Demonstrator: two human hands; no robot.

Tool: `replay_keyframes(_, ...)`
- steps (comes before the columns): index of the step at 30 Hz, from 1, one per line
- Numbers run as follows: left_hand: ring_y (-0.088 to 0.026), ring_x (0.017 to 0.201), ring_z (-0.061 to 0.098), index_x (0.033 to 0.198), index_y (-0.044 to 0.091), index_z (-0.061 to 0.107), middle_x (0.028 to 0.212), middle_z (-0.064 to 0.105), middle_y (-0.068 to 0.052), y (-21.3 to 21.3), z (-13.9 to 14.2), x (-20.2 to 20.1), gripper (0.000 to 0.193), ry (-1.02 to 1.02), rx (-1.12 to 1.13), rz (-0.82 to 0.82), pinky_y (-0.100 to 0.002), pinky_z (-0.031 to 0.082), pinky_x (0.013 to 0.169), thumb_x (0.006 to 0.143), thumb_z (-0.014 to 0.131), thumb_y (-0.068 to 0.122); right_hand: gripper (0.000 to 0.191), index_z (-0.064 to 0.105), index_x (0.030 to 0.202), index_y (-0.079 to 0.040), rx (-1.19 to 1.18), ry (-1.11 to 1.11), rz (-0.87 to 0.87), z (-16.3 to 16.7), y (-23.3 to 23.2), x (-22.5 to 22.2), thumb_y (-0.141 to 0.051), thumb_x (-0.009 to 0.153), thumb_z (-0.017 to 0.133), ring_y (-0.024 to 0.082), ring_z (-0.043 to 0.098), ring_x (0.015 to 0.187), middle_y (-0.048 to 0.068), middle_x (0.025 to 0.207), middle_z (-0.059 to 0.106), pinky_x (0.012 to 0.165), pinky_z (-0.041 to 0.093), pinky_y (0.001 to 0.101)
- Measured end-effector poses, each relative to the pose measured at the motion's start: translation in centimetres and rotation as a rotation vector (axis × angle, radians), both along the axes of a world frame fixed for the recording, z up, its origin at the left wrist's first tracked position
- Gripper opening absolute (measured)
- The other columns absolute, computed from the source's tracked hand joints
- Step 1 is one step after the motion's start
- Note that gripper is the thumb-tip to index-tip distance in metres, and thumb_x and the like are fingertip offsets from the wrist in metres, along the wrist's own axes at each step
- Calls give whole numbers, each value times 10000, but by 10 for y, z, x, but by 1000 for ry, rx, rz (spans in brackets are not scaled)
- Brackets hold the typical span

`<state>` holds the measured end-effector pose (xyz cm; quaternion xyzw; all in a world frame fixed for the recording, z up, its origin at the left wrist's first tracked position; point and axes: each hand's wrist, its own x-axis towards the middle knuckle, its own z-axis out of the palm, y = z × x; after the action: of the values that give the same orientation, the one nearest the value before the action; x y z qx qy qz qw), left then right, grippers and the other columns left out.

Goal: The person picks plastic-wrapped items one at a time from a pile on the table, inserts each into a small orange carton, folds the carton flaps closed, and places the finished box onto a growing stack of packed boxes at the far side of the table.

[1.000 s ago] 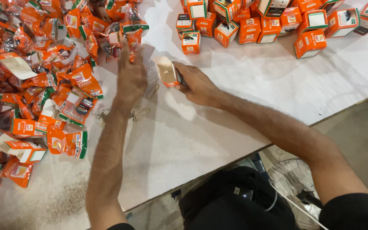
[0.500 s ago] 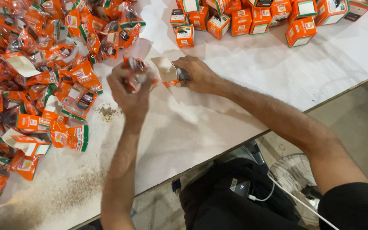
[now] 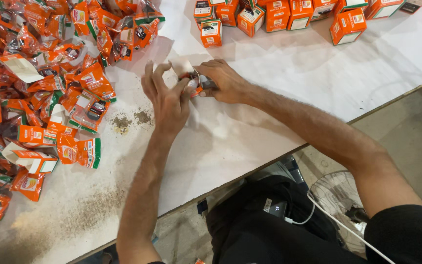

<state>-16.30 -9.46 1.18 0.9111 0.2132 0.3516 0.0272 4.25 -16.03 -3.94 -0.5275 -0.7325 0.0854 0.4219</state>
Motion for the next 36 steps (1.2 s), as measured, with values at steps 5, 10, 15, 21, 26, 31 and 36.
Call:
replay_keyframes(5,-282,992,549,1187,-36,529,1225,473,-175,18,-21,29,437,-279,-734,52,-392,516,820,796,720,5,736,501,1420,52,-62,-32,7,3,0,1,-136,801,852,414,551,1228,224,1270,626,1070,411,495)
replay_keyframes(10,-142,845,685,1080,31,589,1000,662,-91,39,-45,44,296,-546,-1184,-62,-278,594,691,815,667,-76,746,426,1474,-9,-90,225,17,7,-11,-6,-65,829,795,399,598,1210,191,1292,651,988,485,484)
replay_keyframes(15,-126,658,610,994,-53,526,860,639,-76,34,-46,41,229,-483,-1169,42,-333,475,492,865,713,-31,609,578,1392,-73,-91,80,-46,17,-18,-7,7,824,783,405,670,1086,163,1186,706,899,541,484)
replay_keyframes(21,-99,616,617,1052,4,701,852,694,-83,44,-36,12,188,-550,-1645,-339,-312,597,577,890,611,31,516,595,1308,-50,-9,-45,-28,25,-21,-8,31,822,749,406,642,1130,169,1292,672,916,533,490)
replay_keyframes(26,-110,582,611,944,27,654,818,705,-77,72,-39,16,91,-419,-1637,-249,-291,537,542,931,742,44,503,594,1259,-54,91,-60,-3,26,-18,-9,59,793,746,435,637,1149,200,1296,656,929,538,488)
replay_keyframes(31,-127,735,675,1005,18,700,905,742,-88,64,-40,29,139,-341,-1356,-232,-315,572,678,894,770,-26,542,526,1296,-36,-44,48,14,27,-19,-9,93,799,701,440,655,1027,217,1177,662,817,535,504)
replay_keyframes(36,-256,1201,681,1252,15,682,1274,719,-127,30,-36,11,297,-311,-497,-335,-356,551,1040,966,641,-54,497,429,1236,-47,-146,86,-73,23,-15,-12,-1,876,769,465,656,968,202,1001,681,759,494,540)
